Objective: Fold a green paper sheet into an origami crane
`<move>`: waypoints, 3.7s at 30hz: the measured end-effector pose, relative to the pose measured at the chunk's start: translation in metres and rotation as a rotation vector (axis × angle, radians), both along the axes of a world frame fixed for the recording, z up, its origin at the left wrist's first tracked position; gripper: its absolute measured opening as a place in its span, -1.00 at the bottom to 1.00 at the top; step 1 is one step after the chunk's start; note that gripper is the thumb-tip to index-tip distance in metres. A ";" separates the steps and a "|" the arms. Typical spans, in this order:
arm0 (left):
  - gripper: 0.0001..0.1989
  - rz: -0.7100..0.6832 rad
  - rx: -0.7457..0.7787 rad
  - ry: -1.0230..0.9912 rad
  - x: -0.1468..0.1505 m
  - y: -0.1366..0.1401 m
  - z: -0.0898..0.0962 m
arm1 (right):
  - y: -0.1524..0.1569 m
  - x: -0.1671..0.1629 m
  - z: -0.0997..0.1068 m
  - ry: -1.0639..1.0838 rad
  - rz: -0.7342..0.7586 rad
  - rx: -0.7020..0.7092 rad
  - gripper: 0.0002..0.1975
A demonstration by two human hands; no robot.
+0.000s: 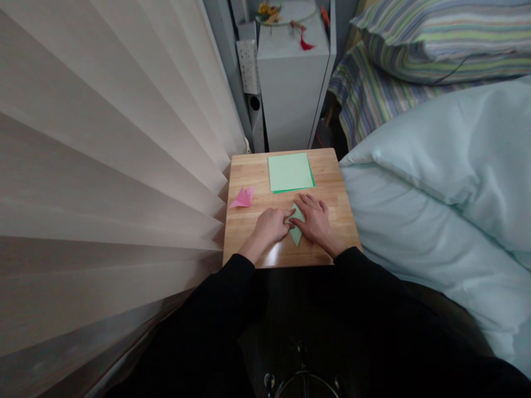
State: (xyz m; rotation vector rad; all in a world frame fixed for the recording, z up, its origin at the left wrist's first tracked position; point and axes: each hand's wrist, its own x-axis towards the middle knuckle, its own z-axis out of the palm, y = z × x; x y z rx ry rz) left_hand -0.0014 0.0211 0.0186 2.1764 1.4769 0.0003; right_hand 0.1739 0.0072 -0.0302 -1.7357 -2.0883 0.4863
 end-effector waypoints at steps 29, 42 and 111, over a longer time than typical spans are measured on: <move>-0.51 -0.014 0.079 0.134 -0.001 -0.012 0.004 | -0.021 -0.001 0.018 0.004 0.077 -0.175 -0.11; -0.36 -0.094 0.086 0.230 -0.002 -0.019 0.012 | -0.018 0.011 0.053 -0.170 -0.066 -0.196 -0.73; -0.50 -0.117 0.312 -0.013 0.000 -0.053 -0.007 | -0.023 0.013 0.045 -0.005 0.400 -0.157 -0.79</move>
